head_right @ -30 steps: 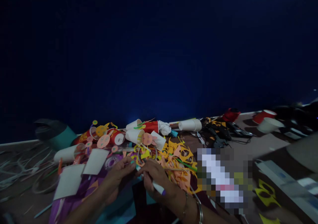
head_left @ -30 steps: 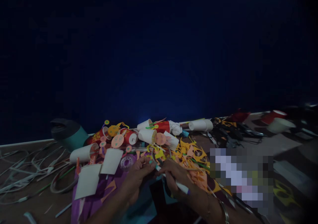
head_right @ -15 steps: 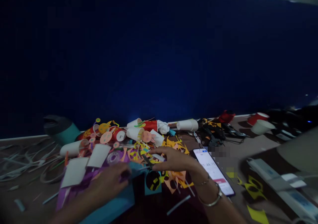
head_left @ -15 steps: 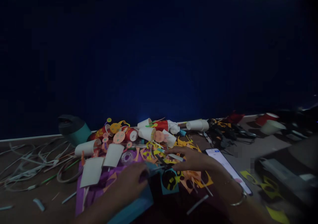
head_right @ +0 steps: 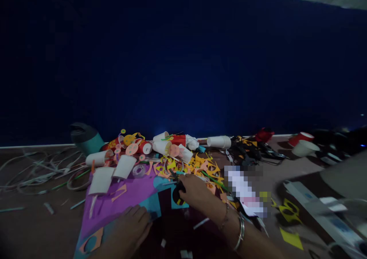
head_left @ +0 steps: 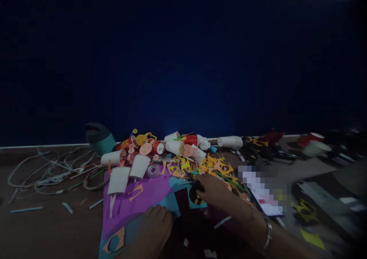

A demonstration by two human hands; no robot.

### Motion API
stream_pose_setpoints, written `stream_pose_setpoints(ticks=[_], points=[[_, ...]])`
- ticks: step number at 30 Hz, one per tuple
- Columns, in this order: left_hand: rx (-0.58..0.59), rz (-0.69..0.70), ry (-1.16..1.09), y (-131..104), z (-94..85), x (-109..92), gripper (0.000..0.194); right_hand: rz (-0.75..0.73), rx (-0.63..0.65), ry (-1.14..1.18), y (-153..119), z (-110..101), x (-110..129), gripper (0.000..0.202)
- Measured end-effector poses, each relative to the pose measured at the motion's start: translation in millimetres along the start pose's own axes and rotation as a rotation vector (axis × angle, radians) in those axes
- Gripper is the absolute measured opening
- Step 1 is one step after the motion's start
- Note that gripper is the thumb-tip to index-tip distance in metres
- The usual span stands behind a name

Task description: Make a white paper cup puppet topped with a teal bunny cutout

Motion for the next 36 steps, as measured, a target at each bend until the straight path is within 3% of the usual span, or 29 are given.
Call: stream_pose_setpoints(ticks=[5, 10, 14, 17, 20, 24, 28, 36], points=[[0.037, -0.02, 0.051, -6.4, 0.3, -11.6, 0.022, 0.055, 0.019, -0.1, -3.2, 9.9, 7.2, 0.043], [0.014, -0.042, 0.104, -10.4, 8.7, -8.3, 0.024, 0.041, 0.07, -0.039, 2.6, -6.5, -4.6, 0.04], [-0.07, 0.053, 0.145, -15.0, 16.9, -7.7, 0.022, 0.007, 0.203, 0.313, 11.5, -27.2, -26.6, 0.044], [-0.097, 0.085, 0.152, -18.7, 23.0, -6.9, 0.023, -0.003, 0.465, 0.521, 16.4, -27.5, -35.1, 0.049], [-0.124, 0.119, 0.131, -21.2, 28.0, -6.7, 0.024, -0.087, 0.766, 0.601, 19.3, -15.4, -30.3, 0.04], [-0.098, 0.13, 0.11, -22.9, 36.3, -4.3, 0.03, -0.011, 1.032, 0.691, 27.3, 8.4, -23.5, 0.043], [-0.174, 0.154, 0.108, -24.0, 37.5, -3.4, 0.035, 0.062, 1.118, 0.797, 37.5, 26.7, -15.8, 0.044], [-0.333, 0.202, 0.111, -25.7, 31.9, -3.6, 0.031, 0.064, 1.157, 0.811, 52.1, 48.2, -2.8, 0.04]])
Point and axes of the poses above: each hand's wrist, its own y-axis towards the middle knuckle, its own z-axis out of the palm, x = y × z, the point moved 5 cm from there along y, towards the middle knuckle, and after that the axes turned 11 degrees about -x, right-handed, at the moved point
